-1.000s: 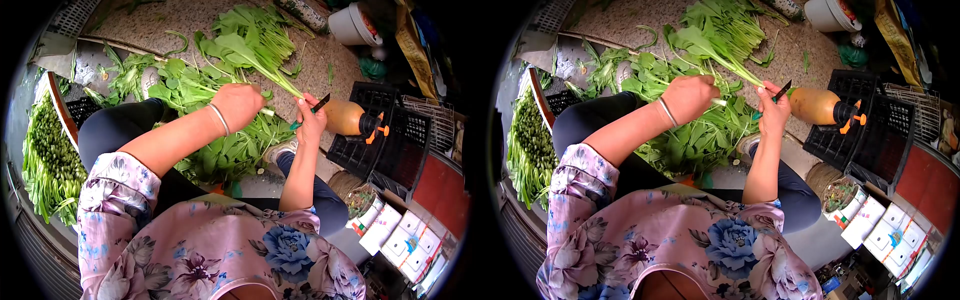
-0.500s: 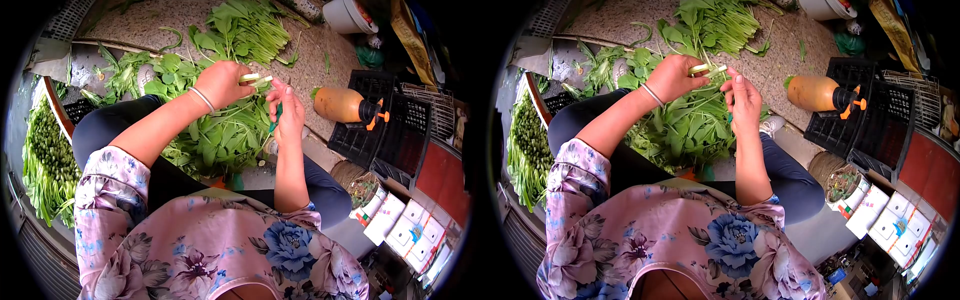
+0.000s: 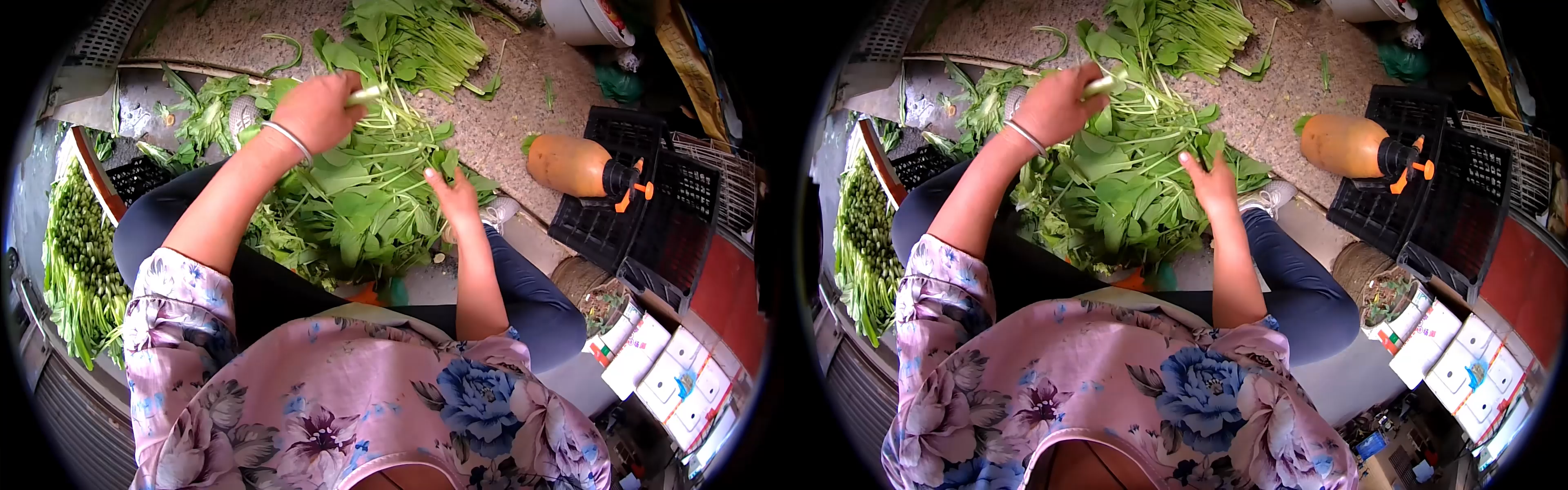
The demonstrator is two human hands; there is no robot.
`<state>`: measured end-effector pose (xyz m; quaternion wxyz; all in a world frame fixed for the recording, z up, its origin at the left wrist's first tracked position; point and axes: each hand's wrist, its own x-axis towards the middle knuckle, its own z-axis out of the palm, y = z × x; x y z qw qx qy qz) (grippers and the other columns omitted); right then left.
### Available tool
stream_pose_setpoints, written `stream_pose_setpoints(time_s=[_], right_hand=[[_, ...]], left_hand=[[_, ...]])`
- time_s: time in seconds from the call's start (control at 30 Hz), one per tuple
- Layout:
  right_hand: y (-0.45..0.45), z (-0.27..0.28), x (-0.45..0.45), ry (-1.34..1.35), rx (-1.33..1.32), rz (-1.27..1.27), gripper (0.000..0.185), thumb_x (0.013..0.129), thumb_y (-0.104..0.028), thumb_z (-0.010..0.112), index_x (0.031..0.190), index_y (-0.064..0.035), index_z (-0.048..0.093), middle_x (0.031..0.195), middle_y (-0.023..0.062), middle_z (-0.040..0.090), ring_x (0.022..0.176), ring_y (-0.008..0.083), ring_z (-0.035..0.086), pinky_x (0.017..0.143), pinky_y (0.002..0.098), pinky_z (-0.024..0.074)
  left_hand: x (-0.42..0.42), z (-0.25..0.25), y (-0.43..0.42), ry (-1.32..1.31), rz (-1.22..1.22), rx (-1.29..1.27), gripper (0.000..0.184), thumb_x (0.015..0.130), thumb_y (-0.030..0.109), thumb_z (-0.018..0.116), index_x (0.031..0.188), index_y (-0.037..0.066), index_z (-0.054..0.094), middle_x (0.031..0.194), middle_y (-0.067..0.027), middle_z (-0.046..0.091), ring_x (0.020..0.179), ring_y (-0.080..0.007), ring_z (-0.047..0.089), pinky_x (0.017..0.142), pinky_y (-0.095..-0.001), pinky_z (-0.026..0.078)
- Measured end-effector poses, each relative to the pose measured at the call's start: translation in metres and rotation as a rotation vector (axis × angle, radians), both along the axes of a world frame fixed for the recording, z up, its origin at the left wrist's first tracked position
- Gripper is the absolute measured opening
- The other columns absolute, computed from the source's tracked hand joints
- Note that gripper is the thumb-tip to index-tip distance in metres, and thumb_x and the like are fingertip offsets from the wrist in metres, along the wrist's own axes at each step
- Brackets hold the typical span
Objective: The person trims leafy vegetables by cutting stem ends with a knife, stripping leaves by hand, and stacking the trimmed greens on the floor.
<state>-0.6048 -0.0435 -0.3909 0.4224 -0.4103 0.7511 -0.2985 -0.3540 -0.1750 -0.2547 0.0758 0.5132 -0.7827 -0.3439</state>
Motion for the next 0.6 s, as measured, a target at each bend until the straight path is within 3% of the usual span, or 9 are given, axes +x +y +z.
stream_pose_setpoints(time_s=[0.03, 0.13, 0.23, 0.37, 0.43, 0.47, 0.5, 0.57, 0.6], right_hand=[[-0.008, 0.002, 0.003, 0.126, -0.202, -0.033, 0.042, 0.078, -0.03, 0.065, 0.107, -0.0005, 0.058, 0.07, 0.0054, 0.061, 0.058, 0.0157, 0.055, 0.058, 0.0299, 0.0439], [-0.055, 0.028, 0.027, 0.248, -0.117, -0.051, 0.03, 0.073, -0.026, 0.067, 0.095, -0.0062, 0.062, 0.067, 0.0091, 0.061, 0.063, 0.0202, 0.059, 0.06, 0.033, 0.0445], [-0.093, -0.005, 0.039, 0.487, -0.108, 0.105, 0.026, 0.072, -0.023, 0.066, 0.093, -0.008, 0.063, 0.081, 0.0102, 0.061, 0.073, 0.0287, 0.059, 0.066, 0.0377, 0.046], [-0.109, -0.024, 0.04, 0.672, 0.013, 0.245, 0.024, 0.072, -0.023, 0.066, 0.091, -0.0082, 0.063, 0.089, 0.0111, 0.061, 0.08, 0.0293, 0.059, 0.07, 0.0389, 0.046], [-0.111, -0.033, 0.028, 0.427, 0.041, 0.199, 0.024, 0.071, -0.022, 0.069, 0.091, -0.0096, 0.064, 0.084, 0.0093, 0.062, 0.074, 0.0266, 0.06, 0.067, 0.0358, 0.0467], [-0.109, -0.036, 0.023, 0.168, 0.022, 0.167, 0.024, 0.072, -0.02, 0.069, 0.091, -0.0057, 0.063, 0.077, 0.0069, 0.063, 0.063, 0.019, 0.059, 0.059, 0.0294, 0.0464], [-0.106, -0.032, 0.021, 0.17, 0.025, 0.171, 0.024, 0.072, -0.02, 0.069, 0.091, -0.0057, 0.063, 0.077, 0.0069, 0.063, 0.063, 0.019, 0.059, 0.059, 0.0294, 0.0464], [-0.094, -0.008, 0.017, -0.233, 0.017, 0.01, 0.018, 0.077, -0.013, 0.066, 0.09, -0.0015, 0.062, 0.077, 0.0032, 0.062, 0.065, 0.0079, 0.055, 0.052, 0.0201, 0.0419], [-0.088, 0.015, 0.016, -0.298, 0.054, -0.022, 0.016, 0.079, -0.01, 0.063, 0.091, 0.0003, 0.061, 0.078, 0.0035, 0.062, 0.063, 0.0088, 0.054, 0.05, 0.0203, 0.0416]], left_hand=[[0.003, -0.001, -0.003, -0.036, 0.107, -0.078, 0.021, 0.078, 0.02, 0.058, 0.09, 0.003, 0.054, 0.073, -0.0185, 0.06, 0.07, -0.0355, 0.058, 0.064, -0.0412, 0.045], [0.008, 0.001, -0.01, -0.14, 0.135, -0.069, 0.023, 0.081, 0.019, 0.054, 0.096, 0.003, 0.049, 0.077, -0.0204, 0.059, 0.074, -0.0372, 0.058, 0.067, -0.0438, 0.044], [0.008, -0.002, -0.015, -0.151, 0.166, -0.061, 0.024, 0.082, 0.02, 0.052, 0.098, 0.002, 0.047, 0.078, -0.021, 0.059, 0.078, -0.0383, 0.057, 0.069, -0.0448, 0.043], [0.006, 0.002, -0.016, -0.151, 0.167, -0.032, 0.025, 0.083, 0.02, 0.051, 0.1, 0.003, 0.046, 0.078, -0.0215, 0.059, 0.079, -0.0388, 0.056, 0.07, -0.0453, 0.043], [0.009, 0.001, -0.016, -0.111, 0.129, -0.072, 0.026, 0.083, 0.02, 0.051, 0.101, 0.003, 0.046, 0.078, -0.0221, 0.059, 0.079, -0.0389, 0.056, 0.069, -0.0452, 0.043], [0.01, 0.002, -0.015, -0.11, 0.136, -0.069, 0.026, 0.083, 0.02, 0.051, 0.101, 0.003, 0.046, 0.078, -0.0221, 0.059, 0.079, -0.0389, 0.056, 0.069, -0.0452, 0.043], [0.011, 0.004, -0.015, -0.124, 0.136, -0.076, 0.025, 0.083, 0.02, 0.05, 0.1, 0.003, 0.047, 0.078, -0.0222, 0.059, 0.079, -0.0388, 0.056, 0.069, -0.0452, 0.043], [0.01, 0.003, -0.014, -0.134, 0.129, -0.083, 0.024, 0.083, 0.02, 0.05, 0.099, 0.002, 0.048, 0.078, -0.0223, 0.059, 0.079, -0.0387, 0.056, 0.069, -0.0451, 0.044], [0.011, 0.0, -0.014, -0.146, 0.112, -0.085, 0.023, 0.083, 0.02, 0.05, 0.098, 0.002, 0.049, 0.078, -0.0222, 0.059, 0.079, -0.0385, 0.056, 0.069, -0.045, 0.044]])
